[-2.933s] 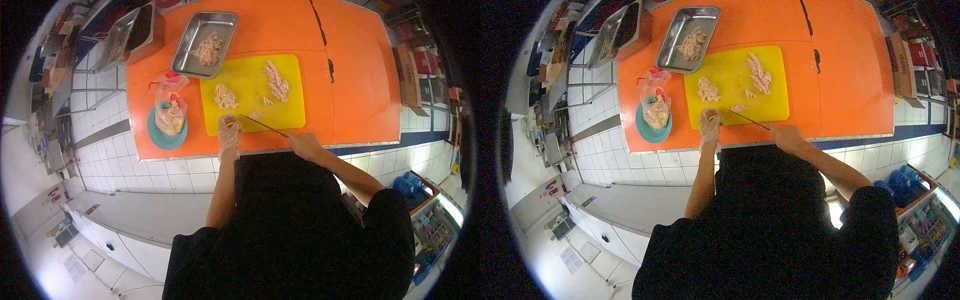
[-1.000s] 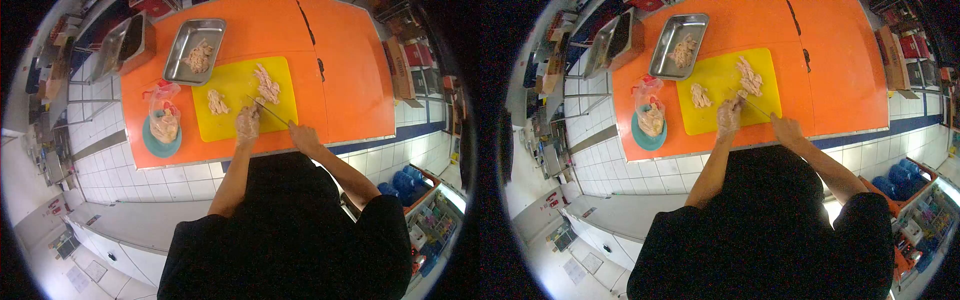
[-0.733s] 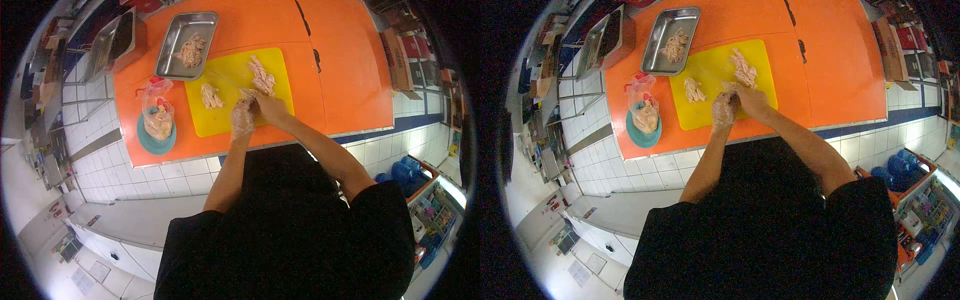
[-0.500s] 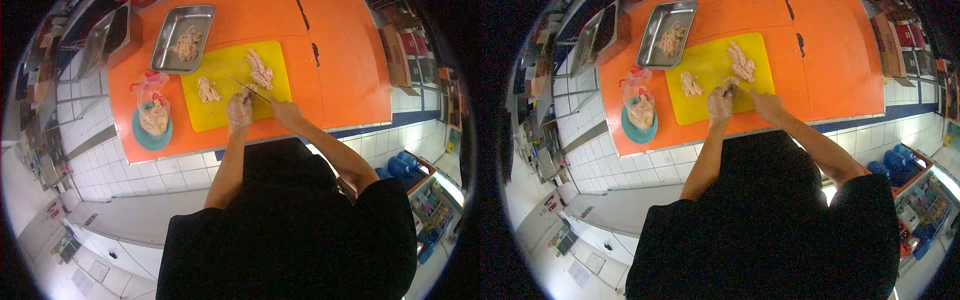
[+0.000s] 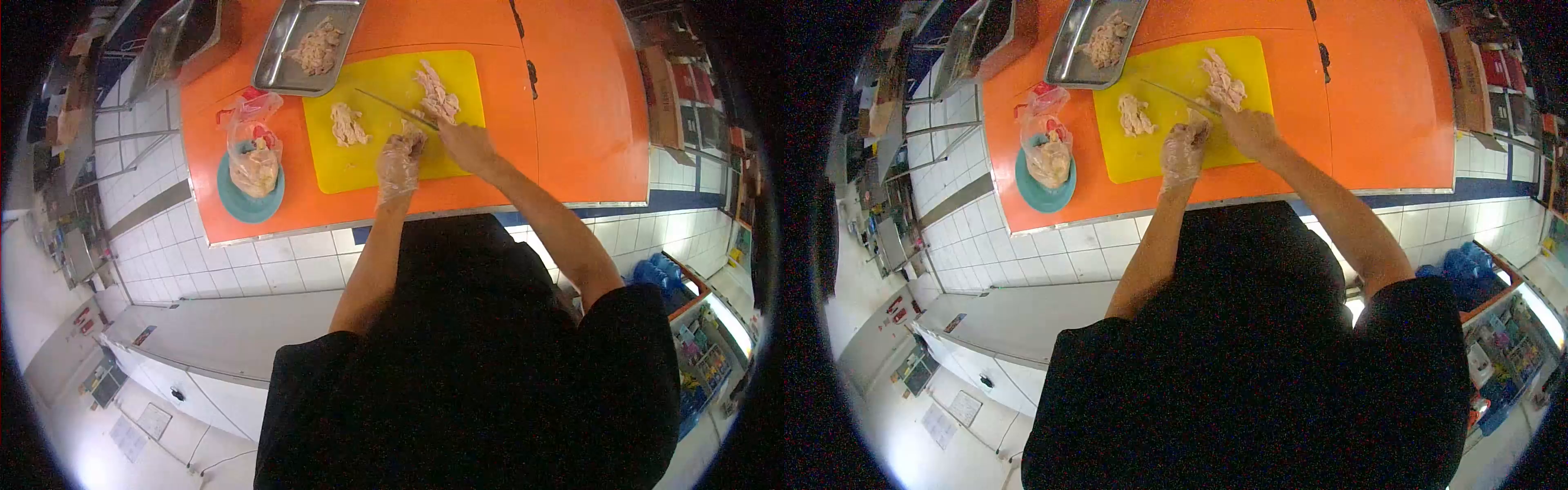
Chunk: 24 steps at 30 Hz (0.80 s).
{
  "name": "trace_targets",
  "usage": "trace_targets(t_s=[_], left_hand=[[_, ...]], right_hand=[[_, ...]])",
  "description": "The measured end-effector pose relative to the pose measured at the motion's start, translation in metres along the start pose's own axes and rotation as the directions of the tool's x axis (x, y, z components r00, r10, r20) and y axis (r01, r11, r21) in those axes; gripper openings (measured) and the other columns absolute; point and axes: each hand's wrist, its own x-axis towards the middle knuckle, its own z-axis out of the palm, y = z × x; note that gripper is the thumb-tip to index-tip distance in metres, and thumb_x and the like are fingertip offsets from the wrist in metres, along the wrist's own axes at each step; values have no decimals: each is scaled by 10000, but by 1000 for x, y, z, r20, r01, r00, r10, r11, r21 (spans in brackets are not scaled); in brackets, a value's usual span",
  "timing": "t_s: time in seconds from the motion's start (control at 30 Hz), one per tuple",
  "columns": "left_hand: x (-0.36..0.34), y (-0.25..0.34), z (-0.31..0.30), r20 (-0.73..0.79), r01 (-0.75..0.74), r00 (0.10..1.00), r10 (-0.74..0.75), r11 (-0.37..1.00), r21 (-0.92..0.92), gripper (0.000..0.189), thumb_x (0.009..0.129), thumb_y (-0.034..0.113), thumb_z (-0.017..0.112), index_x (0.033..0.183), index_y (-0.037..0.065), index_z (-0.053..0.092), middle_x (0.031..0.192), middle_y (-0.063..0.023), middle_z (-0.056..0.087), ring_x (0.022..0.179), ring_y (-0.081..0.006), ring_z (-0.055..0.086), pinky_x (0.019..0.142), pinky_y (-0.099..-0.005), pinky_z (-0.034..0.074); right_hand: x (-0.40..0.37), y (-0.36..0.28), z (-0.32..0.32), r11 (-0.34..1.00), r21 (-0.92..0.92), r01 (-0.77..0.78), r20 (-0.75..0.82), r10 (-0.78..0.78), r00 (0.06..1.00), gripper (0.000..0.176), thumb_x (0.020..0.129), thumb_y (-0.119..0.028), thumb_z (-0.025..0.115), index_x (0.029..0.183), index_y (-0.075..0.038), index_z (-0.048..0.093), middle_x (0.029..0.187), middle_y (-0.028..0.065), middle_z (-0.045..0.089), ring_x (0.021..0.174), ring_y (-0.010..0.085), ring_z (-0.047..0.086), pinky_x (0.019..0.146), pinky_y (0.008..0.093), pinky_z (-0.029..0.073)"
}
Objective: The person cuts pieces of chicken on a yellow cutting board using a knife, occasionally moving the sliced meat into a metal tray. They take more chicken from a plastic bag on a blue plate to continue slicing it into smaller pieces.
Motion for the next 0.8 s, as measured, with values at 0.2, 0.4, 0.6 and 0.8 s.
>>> trace_targets(t_s=[0.2, 0.4, 0.6, 0.8], left_hand=[[-3, 3, 3, -78, 116, 975, -207, 778, -617, 106, 963, 111, 683, 1016, 19, 689, 918, -132, 660, 868, -277, 647, 816, -365, 536], [-7, 20, -28, 11, 191, 981, -192, 979, 69, 143, 964, 136, 668, 1050, 24, 691, 912, -150, 666, 838, -296, 632, 785, -395, 529], [-12, 13, -18, 74, 244, 968, -242, 969, -28, 320, 893, 127, 668, 1208, 109, 722, 1030, -217, 697, 960, -396, 674, 845, -462, 549], [-12, -17, 6, 139, 358, 919, -370, 632, -688, 301, 906, 157, 706, 1203, 122, 743, 1087, -220, 727, 992, -375, 704, 875, -415, 562]], right_hand=[[-27, 9, -21, 991, 45, -127, 7, 126, 992, 247, 1045, -262, 525, 1179, -55, 512, 723, 207, 684, 686, 432, 707, 604, 592, 553], [-88, -17, -4, 997, 55, -51, 95, 46, 994, 258, 1044, -238, 509, 1182, -20, 510, 762, 241, 696, 723, 458, 711, 635, 602, 557], [-46, -40, 8, 979, 150, -138, 161, 113, 980, 244, 1004, -155, 512, 1187, 6, 502, 796, 253, 701, 785, 473, 718, 666, 595, 560], [-3, -54, 10, 987, 161, 2, -99, 14, 995, 257, 979, -137, 520, 1198, -5, 504, 792, 254, 704, 791, 466, 721, 660, 594, 559]])
